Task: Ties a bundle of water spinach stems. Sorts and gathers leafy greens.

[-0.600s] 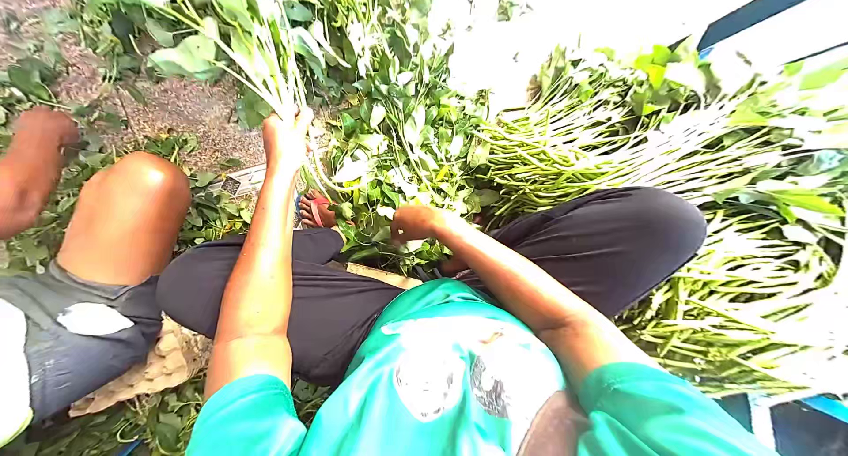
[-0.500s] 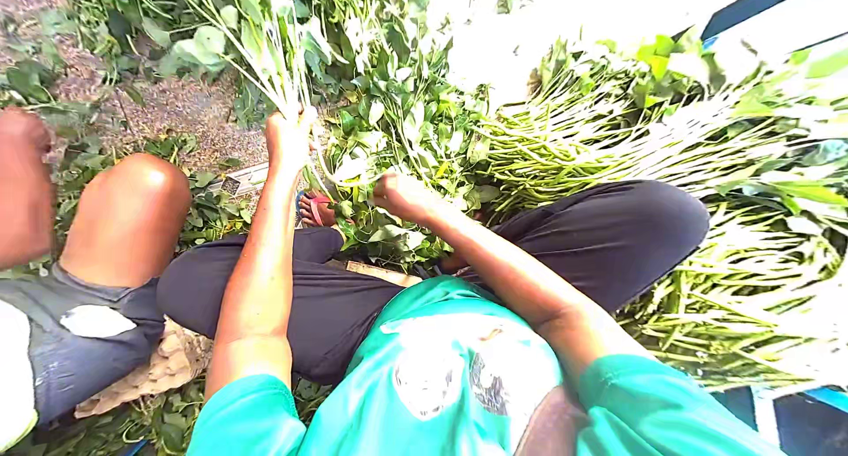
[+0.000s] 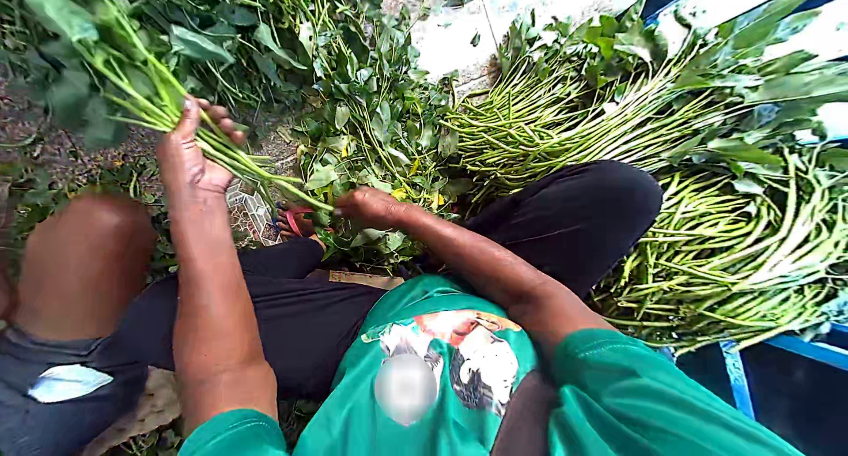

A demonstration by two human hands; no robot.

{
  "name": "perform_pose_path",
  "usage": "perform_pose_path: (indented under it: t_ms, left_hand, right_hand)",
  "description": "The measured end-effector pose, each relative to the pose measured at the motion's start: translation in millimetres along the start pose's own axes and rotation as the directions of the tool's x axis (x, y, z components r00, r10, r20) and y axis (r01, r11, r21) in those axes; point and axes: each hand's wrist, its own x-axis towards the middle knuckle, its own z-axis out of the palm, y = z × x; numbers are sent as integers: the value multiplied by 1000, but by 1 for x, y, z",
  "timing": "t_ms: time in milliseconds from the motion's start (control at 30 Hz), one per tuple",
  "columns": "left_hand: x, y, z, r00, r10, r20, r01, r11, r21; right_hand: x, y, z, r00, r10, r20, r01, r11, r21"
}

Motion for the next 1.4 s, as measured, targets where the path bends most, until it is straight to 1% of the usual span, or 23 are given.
perform_pose_path:
  t_ms: [33, 67, 100, 133, 167, 200, 233, 267, 300, 367, 433, 500, 633, 800, 900, 967, 1033, 1133, 1233, 1267, 1300, 1367, 1400]
  left_hand:
    - [4, 5, -5, 999, 33, -15, -34, 994, -103]
    - [7, 10, -11, 997, 68, -25, -71, 974, -213]
    - [9, 17, -17, 994, 103, -40, -111, 945, -307]
    - [11, 22, -24, 989, 139, -59, -151, 920, -362]
    - [11, 26, -29, 981, 175, -86, -195, 906, -375]
    - [11, 26, -30, 972, 210, -106, -234, 912, -338]
    - [11, 24, -26, 967, 226, -118, -250, 929, -272]
    - [8, 18, -18, 971, 207, -118, -228, 952, -203]
    - [5, 9, -8, 982, 161, -98, -174, 973, -151]
    - [1, -9, 7, 1000, 24, -4, -24, 998, -59]
    - [2, -27, 15, 989, -130, 70, 129, 991, 29]
    - [3, -42, 15, 970, -226, 95, 211, 967, 146]
    - [-6, -62, 26, 954, -300, 24, 282, 918, 279]
    - [-14, -89, 41, 938, -343, 37, 305, 875, 376]
    - [-15, -102, 39, 943, -333, -5, 309, 869, 387]
    - [-17, -107, 40, 938, -343, -56, 337, 856, 392]
    - [-19, -108, 41, 927, -367, -81, 367, 839, 402]
    - [-24, -103, 42, 918, -397, -23, 363, 813, 455]
    - [-21, -102, 41, 955, -295, -36, 278, 844, 459]
    - [-16, -98, 38, 969, -243, -50, 238, 853, 465]
    - [-8, -93, 31, 979, -196, -60, 201, 861, 467]
    - [6, -76, 19, 986, -147, -74, 164, 854, 493]
    - [8, -69, 16, 986, -148, -77, 166, 842, 513]
  right_hand:
    - [1, 31, 10, 918, -231, -323, 293, 943, 156]
    - [9, 56, 13, 757, -297, -582, 559, 756, 342]
    - [12, 70, 5, 641, -211, -738, 718, 505, 480]
    - [10, 83, -9, 560, -67, -826, 807, 272, 524]
    - [6, 96, -25, 506, 77, -859, 853, 104, 511]
    - [2, 110, -41, 479, 185, -858, 871, 22, 491]
    - [2, 122, -51, 472, 248, -846, 868, 36, 495]
    - [6, 134, -51, 489, 263, -831, 824, 174, 540]
    - [14, 144, -44, 537, 266, -800, 709, 372, 599]
    - [37, 156, -16, 682, 332, -652, 311, 675, 669]
    - [60, 171, 20, 757, 465, -460, -66, 754, 654]
    - [70, 179, 42, 775, 519, -362, -223, 759, 611]
    - [52, 154, 17, 786, 425, -448, -152, 836, 528]
    - [27, 92, 7, 637, 229, -736, -35, 962, 270]
    - [31, 73, 28, 588, 145, -796, 227, 915, 334]
    - [32, 58, 40, 559, 102, -823, 335, 880, 338]
    - [32, 50, 43, 546, 79, -834, 360, 877, 319]
    - [33, 47, 37, 531, 66, -845, 374, 877, 303]
    - [32, 47, 38, 506, 22, -862, 425, 864, 271]
    - [27, 49, 42, 544, -5, -839, 406, 877, 258]
    - [20, 52, 47, 644, -25, -765, 344, 902, 260]
    - [3, 61, 56, 911, 7, -411, 104, 963, 247]
    - [0, 66, 59, 979, 50, -197, -14, 984, 177]
